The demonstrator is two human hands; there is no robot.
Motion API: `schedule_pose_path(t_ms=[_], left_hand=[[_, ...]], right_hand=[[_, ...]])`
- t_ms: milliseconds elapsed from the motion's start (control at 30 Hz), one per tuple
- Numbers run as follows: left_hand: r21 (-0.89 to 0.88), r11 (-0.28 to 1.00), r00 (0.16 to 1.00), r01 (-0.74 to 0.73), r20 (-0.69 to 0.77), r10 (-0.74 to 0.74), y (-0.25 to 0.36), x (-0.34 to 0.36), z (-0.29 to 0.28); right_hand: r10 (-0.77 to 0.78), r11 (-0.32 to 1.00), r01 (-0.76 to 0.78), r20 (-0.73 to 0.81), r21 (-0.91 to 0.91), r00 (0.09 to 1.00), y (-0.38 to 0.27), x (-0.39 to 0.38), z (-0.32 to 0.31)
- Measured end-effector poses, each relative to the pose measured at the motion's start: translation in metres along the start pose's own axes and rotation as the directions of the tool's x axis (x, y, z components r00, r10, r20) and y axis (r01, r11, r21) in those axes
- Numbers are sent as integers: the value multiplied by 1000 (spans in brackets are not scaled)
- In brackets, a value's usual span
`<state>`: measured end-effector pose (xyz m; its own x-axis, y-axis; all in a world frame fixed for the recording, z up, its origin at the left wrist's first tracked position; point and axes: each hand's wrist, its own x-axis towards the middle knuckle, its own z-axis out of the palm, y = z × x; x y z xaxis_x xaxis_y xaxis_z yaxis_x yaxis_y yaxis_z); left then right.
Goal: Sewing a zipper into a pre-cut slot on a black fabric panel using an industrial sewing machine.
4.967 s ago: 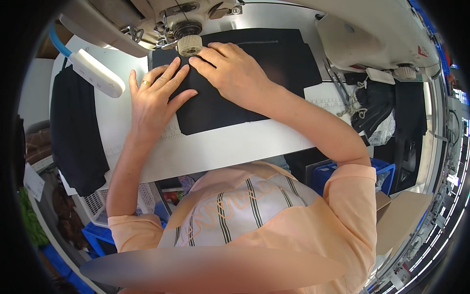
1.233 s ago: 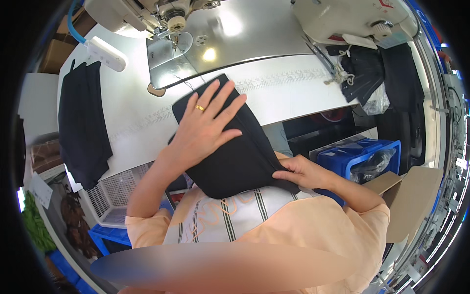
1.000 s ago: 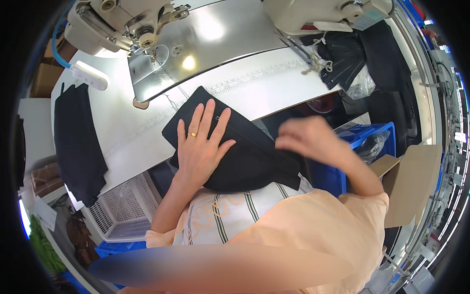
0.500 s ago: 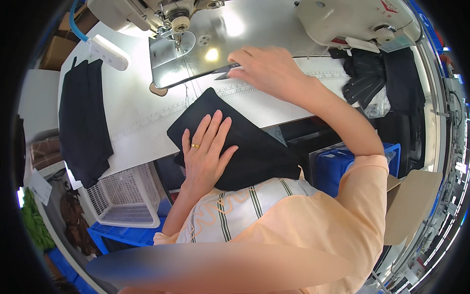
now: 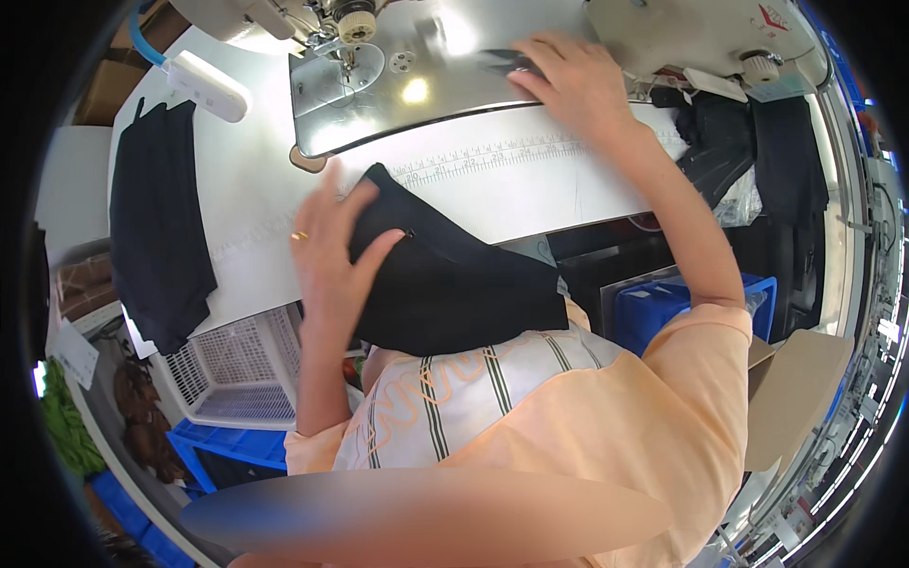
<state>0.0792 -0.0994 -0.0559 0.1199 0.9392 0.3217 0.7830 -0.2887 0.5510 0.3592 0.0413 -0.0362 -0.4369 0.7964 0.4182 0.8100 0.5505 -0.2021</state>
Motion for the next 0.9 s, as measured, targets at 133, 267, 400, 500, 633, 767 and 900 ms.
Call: schedule_pose_path(t_ms=[133,267,400,500,633,767,900], left_hand=[[23,998,998,59,-3,-59,-19,23,-13],[29,996,985,-89,151,84,-23,23,-17],[-496,776,862,390,-100,-497,-55,29,-43],[-712,591,799,378,-71,-597,-89,40,-62],[-814,427,825,393,108,-554,-111,50,-71],[-777,468,851,420,159,-500,-112,62,-79],[-731,413,807,543,319,-497,-116,71,-84]], right_hand=[[-71,994,68,-28,-81,997,1,-38,-11],[-137,900,38,198,435,971,-42,-63,-16],[-123,591,-344,504,729,855,-62,-39,-27],[-97,541,-534,680,649,727,-46,7,-19],[-44,600,-506,657,620,753,-21,43,5],[-40,361,-570,623,738,781,-15,48,18],[32,388,-603,643,697,765,-21,48,16]])
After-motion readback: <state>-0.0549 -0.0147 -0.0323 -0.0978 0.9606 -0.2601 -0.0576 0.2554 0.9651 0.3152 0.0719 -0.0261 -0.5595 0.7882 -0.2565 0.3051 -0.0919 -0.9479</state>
